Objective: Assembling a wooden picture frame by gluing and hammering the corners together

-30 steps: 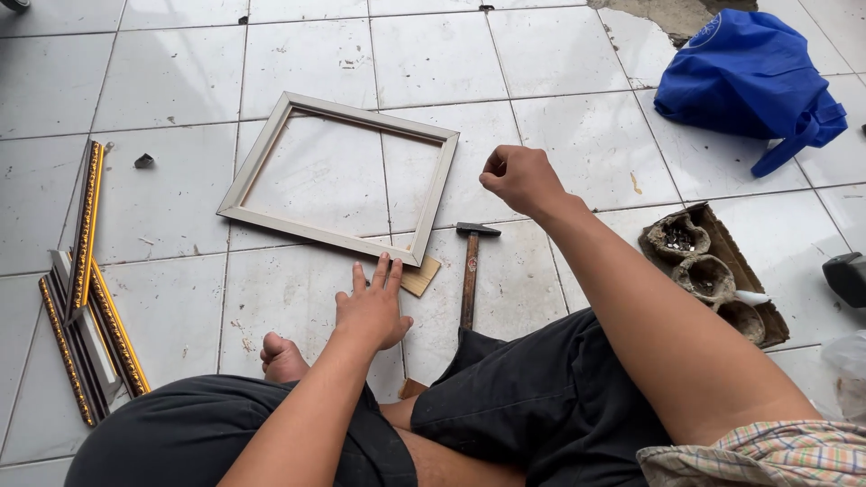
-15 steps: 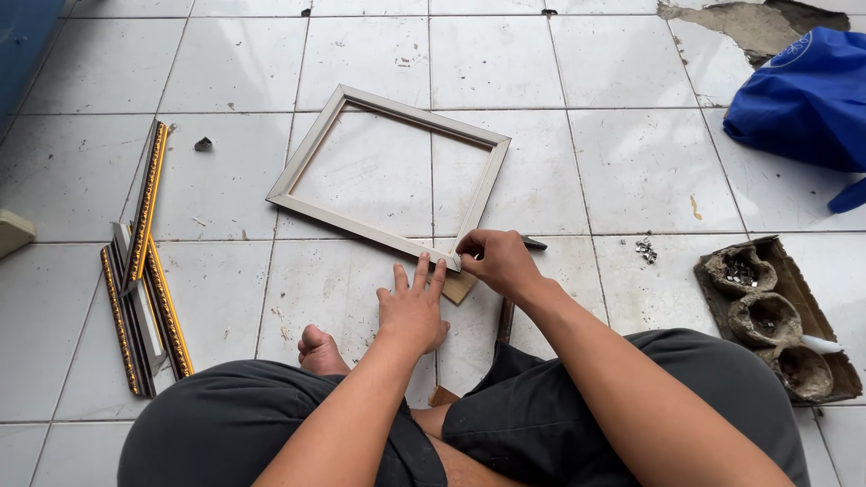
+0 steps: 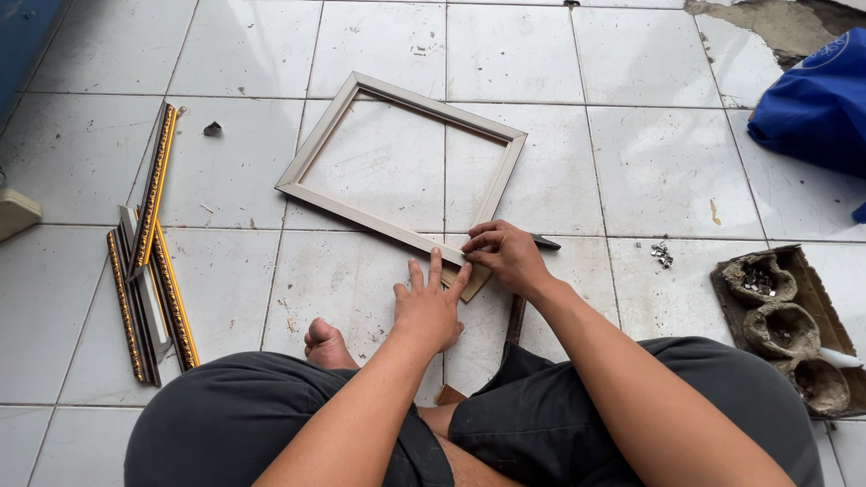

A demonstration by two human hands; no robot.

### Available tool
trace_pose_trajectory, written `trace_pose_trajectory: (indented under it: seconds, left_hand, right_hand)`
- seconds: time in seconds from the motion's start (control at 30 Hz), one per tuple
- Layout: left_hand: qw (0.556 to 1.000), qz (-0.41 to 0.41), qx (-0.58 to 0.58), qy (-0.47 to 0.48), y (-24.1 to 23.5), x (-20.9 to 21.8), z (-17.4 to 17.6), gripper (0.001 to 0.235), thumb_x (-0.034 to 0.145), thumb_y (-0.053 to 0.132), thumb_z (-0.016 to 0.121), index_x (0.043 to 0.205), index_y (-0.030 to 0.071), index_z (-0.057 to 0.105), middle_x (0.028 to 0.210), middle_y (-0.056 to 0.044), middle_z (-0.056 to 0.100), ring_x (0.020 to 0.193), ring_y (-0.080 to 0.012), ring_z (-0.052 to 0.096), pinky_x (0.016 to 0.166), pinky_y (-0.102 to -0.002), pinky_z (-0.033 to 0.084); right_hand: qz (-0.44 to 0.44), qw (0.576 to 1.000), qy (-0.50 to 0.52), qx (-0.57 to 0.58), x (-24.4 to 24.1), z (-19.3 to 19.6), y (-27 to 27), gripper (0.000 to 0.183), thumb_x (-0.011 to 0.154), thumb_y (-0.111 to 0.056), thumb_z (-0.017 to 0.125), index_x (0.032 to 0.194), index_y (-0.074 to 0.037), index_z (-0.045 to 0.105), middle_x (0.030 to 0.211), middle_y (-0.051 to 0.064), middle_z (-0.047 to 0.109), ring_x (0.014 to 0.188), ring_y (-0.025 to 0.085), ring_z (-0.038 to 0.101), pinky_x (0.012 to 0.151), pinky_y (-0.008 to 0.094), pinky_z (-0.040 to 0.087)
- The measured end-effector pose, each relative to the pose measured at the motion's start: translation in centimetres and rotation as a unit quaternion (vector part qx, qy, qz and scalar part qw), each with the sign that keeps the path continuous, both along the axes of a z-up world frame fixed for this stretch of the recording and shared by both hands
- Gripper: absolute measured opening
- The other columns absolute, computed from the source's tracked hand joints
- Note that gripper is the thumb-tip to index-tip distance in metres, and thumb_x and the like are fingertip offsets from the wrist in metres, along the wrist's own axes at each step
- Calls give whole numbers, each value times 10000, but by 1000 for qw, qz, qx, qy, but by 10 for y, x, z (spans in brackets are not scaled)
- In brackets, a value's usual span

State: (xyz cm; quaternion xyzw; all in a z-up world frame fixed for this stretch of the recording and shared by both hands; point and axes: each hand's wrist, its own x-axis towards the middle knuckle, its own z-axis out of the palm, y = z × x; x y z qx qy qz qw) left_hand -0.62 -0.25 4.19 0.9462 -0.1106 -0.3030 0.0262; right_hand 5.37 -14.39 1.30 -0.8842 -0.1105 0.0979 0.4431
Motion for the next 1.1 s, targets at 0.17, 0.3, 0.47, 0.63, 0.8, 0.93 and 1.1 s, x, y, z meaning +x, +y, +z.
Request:
trace_pose_trajectory:
  seconds: [0.17,0.3,0.47,0.63,0.8,0.93,1.1]
  left_hand:
    - [1000,1,-13,5,-1,0,2,782,804,316,586,1414,237,103,1444,-230,-7,1295,-467,91,886,-578,289]
    - [1000,-2,-9,4,-1,0,3,778,809,323,585,1412,253,98,1440,-238,-11,1301,-455,93,884,-581,289]
    - [1000,-2,-6,5,-1,-1,1,787,809,326,584,1412,266,82,1440,-237,-21,1303,-449,96,880,-585,291]
    - [1000,-1,-7,5,-1,-1,3,789,809,323,590,1413,258,87,1438,-246,-26,1301,-449,102,885,-590,286]
    - [1000,-1,-8,3,-1,-1,2,790,808,325,592,1413,261,88,1439,-244,-25,1301,-449,107,887,-592,284]
    - [1000,-1,-8,1,0,-2,3,794,806,319,596,1414,260,89,1439,-248,-21,1301,-452,108,889,-592,283]
    - [1000,-4,-10,-8,0,-2,1,801,801,320,602,1413,262,89,1440,-245,-8,1303,-450,110,891,-596,283]
  right_hand:
    - [3,1000,9,10,2,-3,-3,123,698,-139,702,811,-185,716,1008,25,627,876,224,615,742,303,471]
    - [7,1000,10,9,3,-4,-4,124,691,-156,715,810,-191,717,1013,24,624,894,224,611,752,304,471]
    - [6,1000,19,11,4,-5,-4,134,693,-160,712,822,-195,717,1025,17,619,903,219,604,770,303,468]
    - [14,1000,8,12,4,-6,-4,135,688,-154,715,818,-190,718,1021,27,618,925,235,603,773,310,471]
    - [15,1000,5,16,3,-4,-4,142,687,-155,718,827,-179,715,1020,38,618,921,241,603,769,317,473]
    - [9,1000,8,21,1,-3,-4,169,691,-146,712,858,-172,703,1037,33,618,850,212,621,731,307,487]
    - [-29,1000,-6,7,-8,11,-4,236,738,-114,667,969,-164,664,971,43,624,802,204,630,701,305,497]
